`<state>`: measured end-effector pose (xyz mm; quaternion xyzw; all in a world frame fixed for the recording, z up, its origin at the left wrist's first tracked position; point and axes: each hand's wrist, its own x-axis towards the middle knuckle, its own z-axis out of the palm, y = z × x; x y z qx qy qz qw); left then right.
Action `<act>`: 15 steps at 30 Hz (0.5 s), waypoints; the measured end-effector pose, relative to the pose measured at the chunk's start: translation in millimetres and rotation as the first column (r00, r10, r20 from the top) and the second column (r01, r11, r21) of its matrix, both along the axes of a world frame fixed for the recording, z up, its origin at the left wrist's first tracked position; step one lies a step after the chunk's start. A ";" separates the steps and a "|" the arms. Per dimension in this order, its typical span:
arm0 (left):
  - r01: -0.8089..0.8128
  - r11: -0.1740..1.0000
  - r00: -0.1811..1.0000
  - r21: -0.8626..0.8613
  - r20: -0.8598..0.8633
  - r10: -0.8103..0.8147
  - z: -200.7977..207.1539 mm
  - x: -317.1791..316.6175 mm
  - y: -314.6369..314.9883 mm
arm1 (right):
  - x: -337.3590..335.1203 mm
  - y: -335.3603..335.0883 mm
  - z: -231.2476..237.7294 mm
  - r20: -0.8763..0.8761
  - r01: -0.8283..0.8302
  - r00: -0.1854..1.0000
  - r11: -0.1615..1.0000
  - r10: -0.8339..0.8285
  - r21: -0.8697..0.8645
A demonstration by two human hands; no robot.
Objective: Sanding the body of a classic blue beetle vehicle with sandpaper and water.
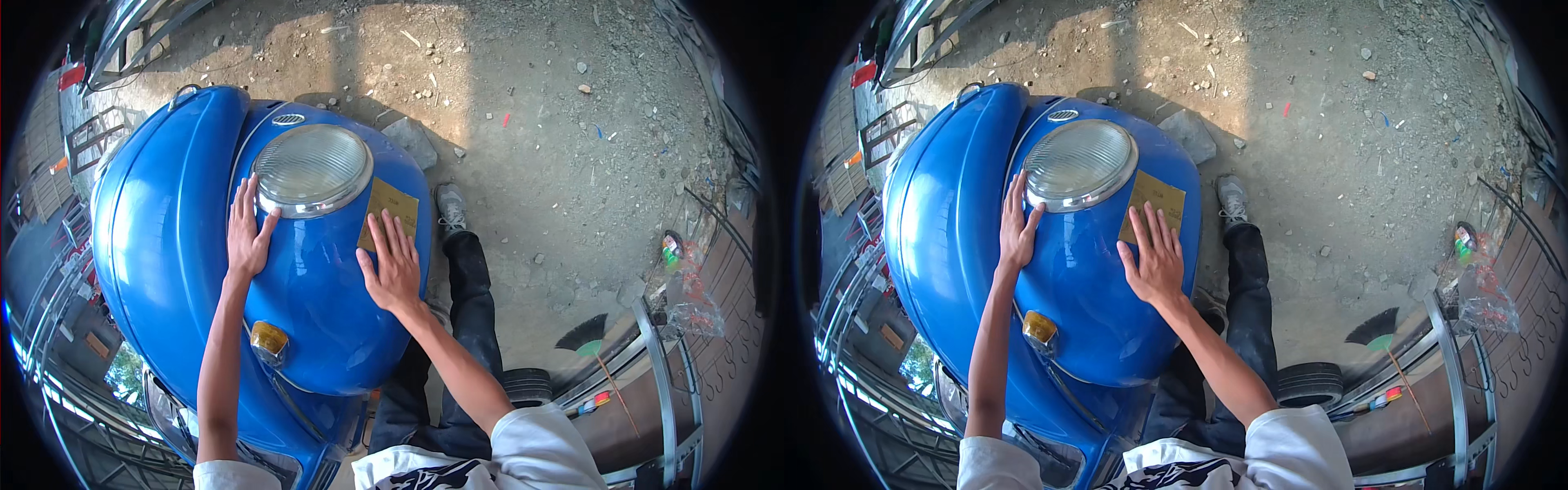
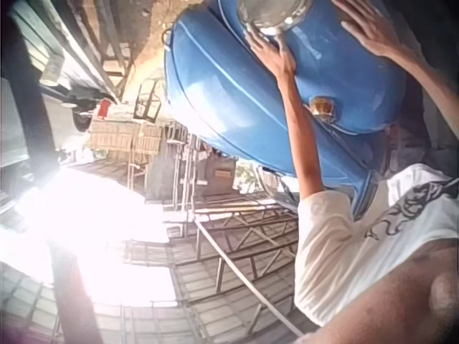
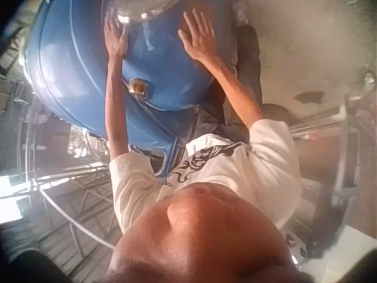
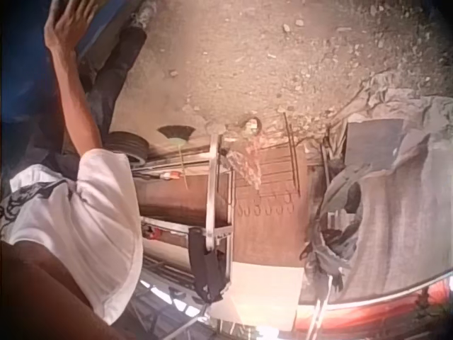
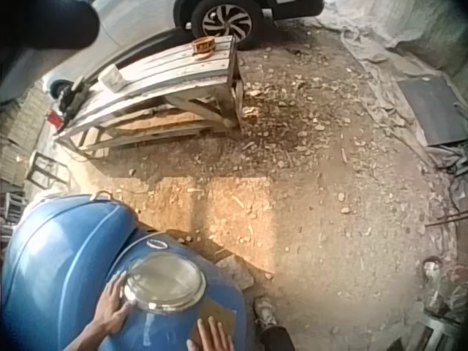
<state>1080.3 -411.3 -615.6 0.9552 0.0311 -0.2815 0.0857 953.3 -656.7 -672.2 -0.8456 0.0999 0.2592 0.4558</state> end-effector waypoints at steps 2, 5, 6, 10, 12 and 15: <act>-0.014 1.000 1.000 0.002 -0.007 0.014 2.7 0.7 3.1 | 35.2 -5.3 -20.8 -0.079 0.111 0.991 0.992 -0.106 0.060; -0.059 0.998 0.998 -0.020 -0.014 0.059 1.2 2.9 -3.5 | 73.0 -18.6 -70.7 -0.126 0.247 0.964 0.965 -0.235 0.087; -0.060 0.998 0.998 -0.019 -0.015 0.059 0.4 2.3 -7.5 | 68.5 -14.6 -78.4 -0.128 0.246 0.964 0.965 -0.234 0.087; -0.042 0.999 0.999 0.017 -0.017 0.042 -1.2 -1.6 -1.5 | 56.3 7.5 -61.7 -0.189 0.096 0.977 0.995 -0.097 -0.013; -0.032 0.999 0.999 0.006 0.010 0.032 0.4 -1.7 6.5 | 40.2 18.8 -28.0 -0.133 0.057 0.989 0.998 -0.061 -0.036; -0.019 1.000 1.000 0.010 0.006 0.019 -0.1 1.3 0.5 | 4.4 38.2 16.8 -0.003 0.072 0.997 0.995 -0.073 -0.075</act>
